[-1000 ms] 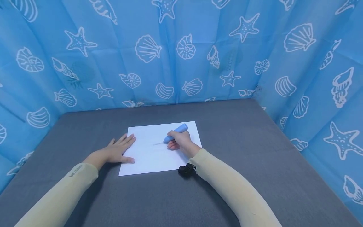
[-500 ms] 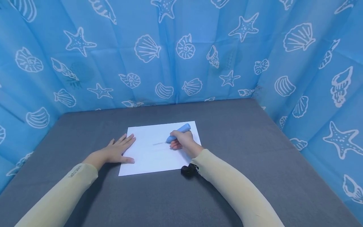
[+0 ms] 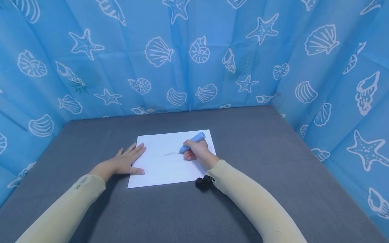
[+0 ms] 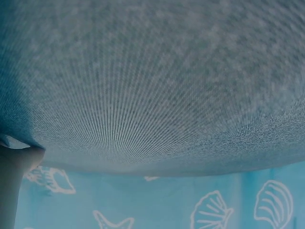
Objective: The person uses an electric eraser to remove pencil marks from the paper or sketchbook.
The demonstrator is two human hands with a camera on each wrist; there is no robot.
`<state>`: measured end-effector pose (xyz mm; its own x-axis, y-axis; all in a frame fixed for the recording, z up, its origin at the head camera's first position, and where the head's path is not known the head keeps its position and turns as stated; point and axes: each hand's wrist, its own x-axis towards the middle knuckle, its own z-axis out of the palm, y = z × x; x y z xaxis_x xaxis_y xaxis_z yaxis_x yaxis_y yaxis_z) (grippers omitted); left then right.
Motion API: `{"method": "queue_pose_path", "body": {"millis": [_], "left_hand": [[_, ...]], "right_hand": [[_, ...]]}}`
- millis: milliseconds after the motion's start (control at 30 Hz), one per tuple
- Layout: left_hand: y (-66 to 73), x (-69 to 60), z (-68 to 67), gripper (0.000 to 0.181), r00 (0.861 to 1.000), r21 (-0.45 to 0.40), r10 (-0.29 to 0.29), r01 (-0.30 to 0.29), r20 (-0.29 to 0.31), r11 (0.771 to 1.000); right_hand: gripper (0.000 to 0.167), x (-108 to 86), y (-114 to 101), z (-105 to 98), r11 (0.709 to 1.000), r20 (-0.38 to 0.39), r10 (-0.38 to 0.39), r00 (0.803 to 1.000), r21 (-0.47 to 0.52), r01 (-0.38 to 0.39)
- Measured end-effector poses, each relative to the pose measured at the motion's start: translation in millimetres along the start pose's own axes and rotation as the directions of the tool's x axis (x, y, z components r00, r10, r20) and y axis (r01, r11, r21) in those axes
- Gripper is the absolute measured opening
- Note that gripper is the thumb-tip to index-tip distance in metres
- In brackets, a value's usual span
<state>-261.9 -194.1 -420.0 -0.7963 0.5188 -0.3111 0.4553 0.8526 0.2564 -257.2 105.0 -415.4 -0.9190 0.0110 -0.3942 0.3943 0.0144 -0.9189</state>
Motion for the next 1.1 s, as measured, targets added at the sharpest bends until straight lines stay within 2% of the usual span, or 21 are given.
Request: {"method": "queue_pose_path", "body": {"millis": [167,400,600,800,967,1100], "left_hand": [[0.1,0.1,-1.3,0.108,1.000,0.008,-0.002,0.002,0.002,1.000],[-0.2,1.0,-1.9,0.108,1.000,0.009,0.001,-0.001,0.000,1.000],[0.1,0.2,-3.0,0.108,1.000,0.013,-0.003,0.003,0.003,1.000],[0.6,0.5,-3.0,0.110,1.000,-0.003,0.004,-0.004,0.009,1.000],[-0.3,-0.8,-2.6,0.112,1.000,0.005,0.004,-0.004,0.009,1.000],[-0.4,-0.5,-2.5,0.110,1.000,0.001,0.006,-0.006,0.010,1.000]], "right_hand": [[0.024,3.0,0.4,8.0,1.000,0.050,-0.006,0.999,-0.013,0.006],[0.023,0.6,0.2,2.4,1.000,-0.012,-0.017,1.000,-0.010,0.017],[0.024,1.3,-1.1,8.5,1.000,0.054,-0.017,0.998,-0.022,0.018],[0.023,3.5,0.0,6.9,1.000,-0.010,-0.031,0.999,-0.003,0.031],[0.023,4.5,-1.2,9.5,0.999,0.027,-0.025,0.999,-0.027,0.025],[0.022,4.8,-1.5,10.1,1.000,-0.003,-0.019,1.000,-0.023,0.019]]}}
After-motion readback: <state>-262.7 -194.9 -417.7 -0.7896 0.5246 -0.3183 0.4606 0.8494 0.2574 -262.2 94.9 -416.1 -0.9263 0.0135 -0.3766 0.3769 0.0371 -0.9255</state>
